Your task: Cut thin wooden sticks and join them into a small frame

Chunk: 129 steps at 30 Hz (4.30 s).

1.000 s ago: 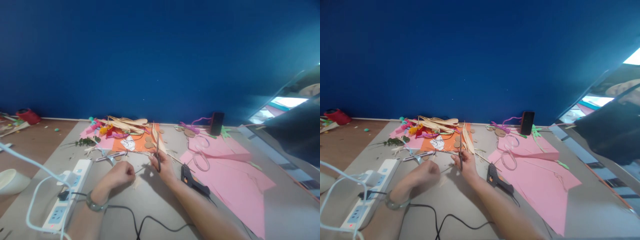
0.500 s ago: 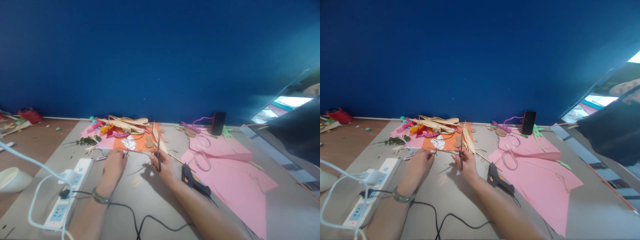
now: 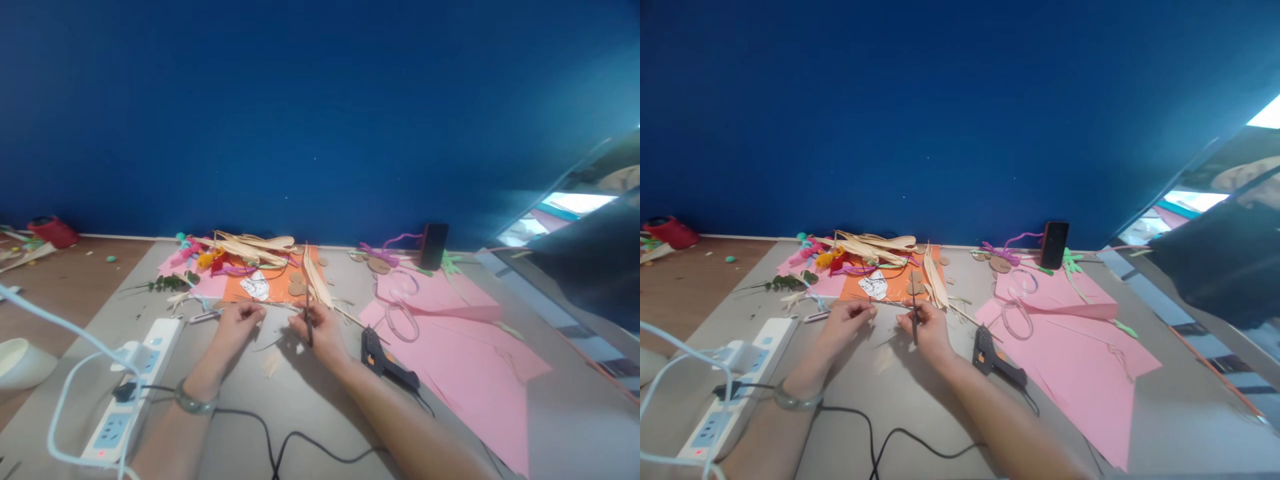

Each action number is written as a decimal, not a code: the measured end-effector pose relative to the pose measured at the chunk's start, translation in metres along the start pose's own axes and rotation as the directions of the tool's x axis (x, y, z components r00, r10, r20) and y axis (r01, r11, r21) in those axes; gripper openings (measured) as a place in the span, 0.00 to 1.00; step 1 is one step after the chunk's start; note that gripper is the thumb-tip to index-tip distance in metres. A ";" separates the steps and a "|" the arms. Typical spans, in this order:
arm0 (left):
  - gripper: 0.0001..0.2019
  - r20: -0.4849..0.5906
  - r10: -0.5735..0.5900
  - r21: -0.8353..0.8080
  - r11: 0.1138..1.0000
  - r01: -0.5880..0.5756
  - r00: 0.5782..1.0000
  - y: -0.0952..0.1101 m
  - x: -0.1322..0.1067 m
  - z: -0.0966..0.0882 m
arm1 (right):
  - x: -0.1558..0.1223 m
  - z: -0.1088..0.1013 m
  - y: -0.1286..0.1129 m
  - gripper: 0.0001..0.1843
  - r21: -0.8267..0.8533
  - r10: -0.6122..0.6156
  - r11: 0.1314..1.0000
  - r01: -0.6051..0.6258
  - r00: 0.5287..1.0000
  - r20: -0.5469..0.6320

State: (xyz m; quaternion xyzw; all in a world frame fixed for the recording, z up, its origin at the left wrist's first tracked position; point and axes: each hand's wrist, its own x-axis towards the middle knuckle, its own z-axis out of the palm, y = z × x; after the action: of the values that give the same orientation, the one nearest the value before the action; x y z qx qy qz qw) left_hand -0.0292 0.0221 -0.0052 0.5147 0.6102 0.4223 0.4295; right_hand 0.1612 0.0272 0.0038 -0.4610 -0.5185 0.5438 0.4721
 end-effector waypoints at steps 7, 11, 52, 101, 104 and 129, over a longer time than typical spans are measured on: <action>0.13 0.205 -0.117 -0.203 0.966 0.160 0.972 0.013 -0.012 0.016 | 0.001 0.000 0.006 0.25 0.032 0.011 0.999 -0.013 0.997 0.070; 0.11 0.228 -0.108 -0.156 0.977 0.146 0.968 0.009 -0.014 0.021 | 0.001 -0.001 0.004 0.23 0.013 0.006 1.000 -0.007 0.997 0.082; 0.14 0.276 -0.087 -0.331 0.926 0.180 0.957 0.011 -0.018 0.025 | -0.005 0.001 -0.004 0.24 0.141 0.007 0.990 -0.024 0.993 0.118; 0.14 0.147 0.016 -0.250 0.968 0.022 0.989 0.001 -0.017 0.034 | -0.001 -0.001 -0.001 0.23 0.140 0.013 0.990 -0.035 0.988 0.151; 0.14 0.163 0.023 -0.244 0.969 0.018 0.986 0.005 -0.018 0.032 | -0.001 -0.001 -0.001 0.23 0.114 0.025 0.993 -0.040 0.991 0.134; 0.13 0.037 0.124 0.291 0.948 -0.130 0.992 -0.003 -0.009 0.023 | 0.001 -0.001 0.001 0.25 0.052 0.080 0.995 -0.086 0.990 0.120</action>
State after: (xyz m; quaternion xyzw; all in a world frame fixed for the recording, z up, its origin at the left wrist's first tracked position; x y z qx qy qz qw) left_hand -0.0073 0.0148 -0.0138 0.6146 0.6276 0.3494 0.3261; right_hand 0.1621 0.0285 0.0025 -0.4358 -0.5102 0.6037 0.4305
